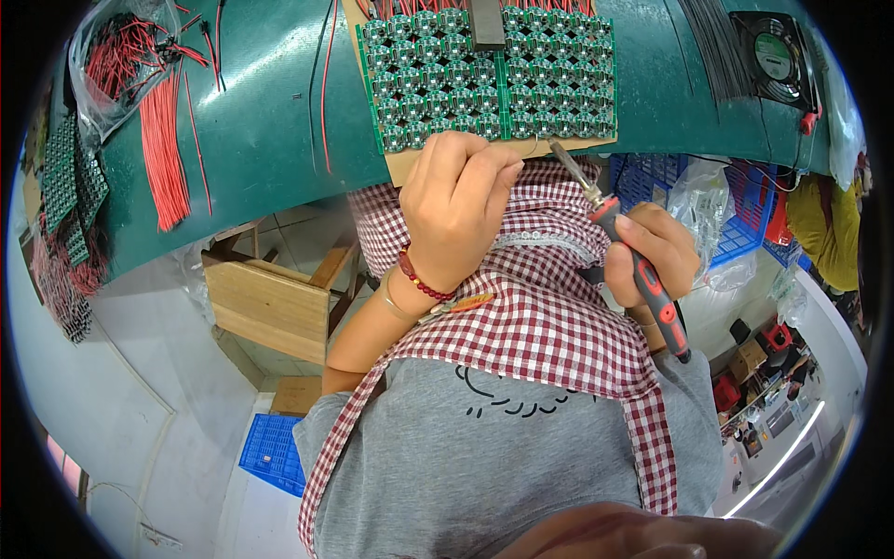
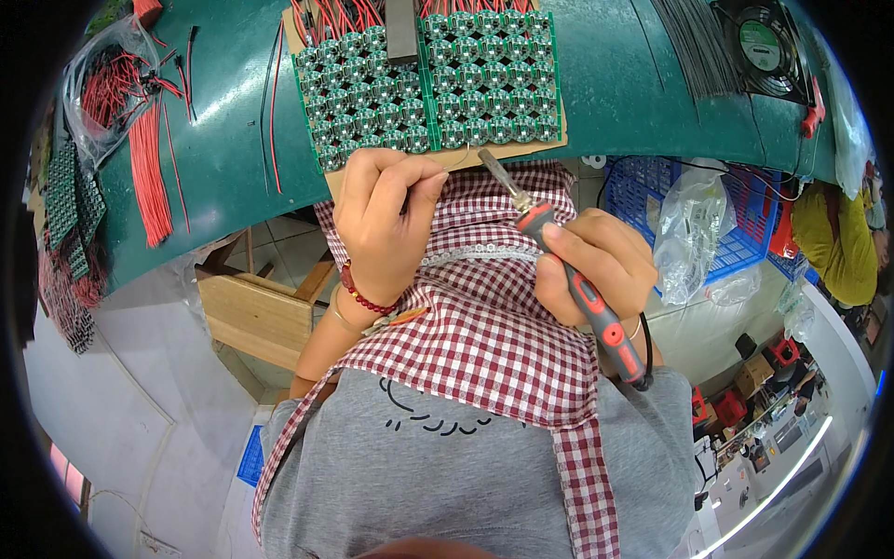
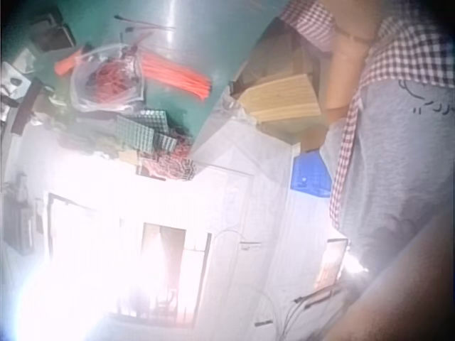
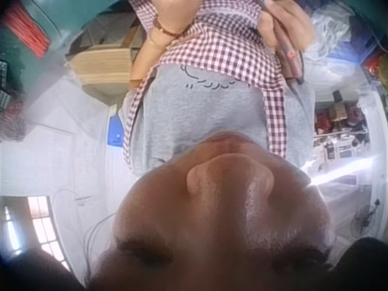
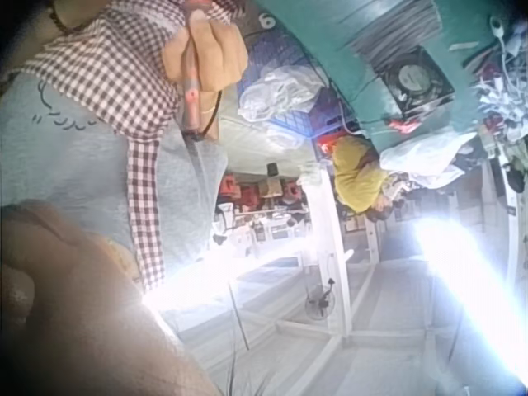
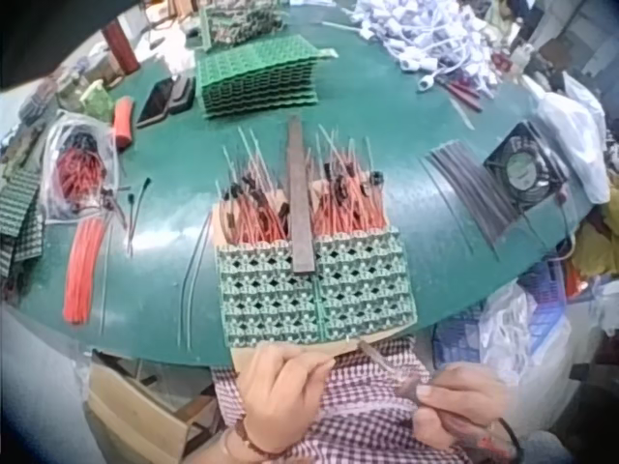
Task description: The person solders components on an array of circuit boards using a soldering iron, then arranges and gathers the connected wires along the edge of the board by hand.
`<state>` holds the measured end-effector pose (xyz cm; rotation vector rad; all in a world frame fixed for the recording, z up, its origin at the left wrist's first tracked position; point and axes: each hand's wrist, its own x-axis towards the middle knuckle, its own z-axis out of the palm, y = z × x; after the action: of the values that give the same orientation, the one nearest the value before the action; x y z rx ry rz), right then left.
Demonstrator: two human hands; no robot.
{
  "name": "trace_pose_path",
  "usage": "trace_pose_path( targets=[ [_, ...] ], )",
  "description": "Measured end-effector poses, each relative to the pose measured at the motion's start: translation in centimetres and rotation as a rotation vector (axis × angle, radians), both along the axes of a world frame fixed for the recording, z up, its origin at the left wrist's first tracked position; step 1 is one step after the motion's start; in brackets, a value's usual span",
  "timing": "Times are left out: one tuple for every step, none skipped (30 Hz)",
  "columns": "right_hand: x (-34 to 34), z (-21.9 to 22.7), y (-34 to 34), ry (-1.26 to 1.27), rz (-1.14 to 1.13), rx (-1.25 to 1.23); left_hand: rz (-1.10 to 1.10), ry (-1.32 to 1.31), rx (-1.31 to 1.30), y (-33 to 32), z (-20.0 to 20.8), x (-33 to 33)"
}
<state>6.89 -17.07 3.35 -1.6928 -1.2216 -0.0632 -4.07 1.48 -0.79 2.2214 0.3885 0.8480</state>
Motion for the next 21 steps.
trace_pose_path(
  targets=[
    [0.02, -0.18, 0.08, -0.004, 0.007, -0.019, -0.001, -0.001, -0.001, -0.06, 0.03, 0.03],
    [0.00, -0.30, 0.10, -0.009, 0.015, -0.038, 0.015, -0.003, -0.020, -0.18, 0.08, 0.11],
    [-0.08, -0.35, 0.08, -0.009, 0.014, -0.039, 0.032, -0.006, -0.038, -0.26, 0.12, 0.16],
    [-0.12, -0.44, 0.11, -0.010, 0.017, -0.036, 0.035, -0.006, -0.037, -0.28, 0.12, 0.13],
    [-0.15, -0.51, 0.14, -0.010, 0.020, -0.034, 0.041, -0.006, -0.037, -0.29, 0.12, 0.09],
    [-0.15, -0.56, 0.18, -0.010, 0.024, -0.034, 0.048, -0.005, -0.037, -0.29, 0.12, 0.06],
    [-0.18, -0.62, 0.16, -0.018, 0.019, -0.044, 0.047, -0.006, -0.036, -0.28, 0.14, 0.10],
    [-0.20, -0.68, 0.15, -0.026, 0.013, -0.056, 0.045, -0.003, -0.032, -0.25, 0.19, 0.16],
    [-0.26, -0.78, 0.10, -0.026, 0.013, -0.056, 0.043, 0.000, -0.028, -0.23, 0.21, 0.22],
    [-0.33, -0.93, 0.05, -0.043, 0.012, -0.063, 0.046, 0.001, -0.027, -0.22, 0.21, 0.19],
    [-0.37, -1.00, 0.05, -0.060, 0.010, -0.069, 0.047, 0.004, -0.035, -0.22, 0.21, 0.17],
    [-0.43, -0.97, 0.13, -0.059, 0.013, -0.069, 0.048, 0.007, -0.043, -0.21, 0.21, 0.16],
    [-0.52, -0.94, 0.20, -0.059, 0.014, -0.074, 0.049, 0.007, -0.042, -0.21, 0.18, 0.20],
    [-0.58, -0.91, 0.24, -0.059, 0.014, -0.079, 0.047, 0.000, -0.041, -0.21, 0.14, 0.24],
    [-0.58, -0.87, 0.22, -0.058, 0.014, -0.078, 0.046, -0.007, -0.039, -0.21, 0.10, 0.28],
    [-0.56, -0.81, 0.23, -0.053, 0.016, -0.086, 0.046, -0.007, -0.038, -0.17, 0.05, 0.35],
    [-0.56, -0.79, 0.23, -0.047, 0.017, -0.093, 0.037, -0.007, -0.034, -0.13, -0.02, 0.43],
    [-0.58, -0.81, 0.25, -0.047, 0.018, -0.092, 0.027, -0.008, -0.031, -0.09, -0.07, 0.47],
    [-0.60, -0.78, 0.27, -0.048, 0.013, -0.094, 0.027, -0.008, -0.031, -0.08, -0.07, 0.50],
    [-0.62, -0.74, 0.30, -0.049, 0.009, -0.095, 0.033, -0.001, -0.026, -0.08, -0.07, 0.52],
    [-0.68, -0.66, 0.36, -0.049, 0.009, -0.096, 0.040, 0.006, -0.021, -0.07, -0.06, 0.55]
  ],
)
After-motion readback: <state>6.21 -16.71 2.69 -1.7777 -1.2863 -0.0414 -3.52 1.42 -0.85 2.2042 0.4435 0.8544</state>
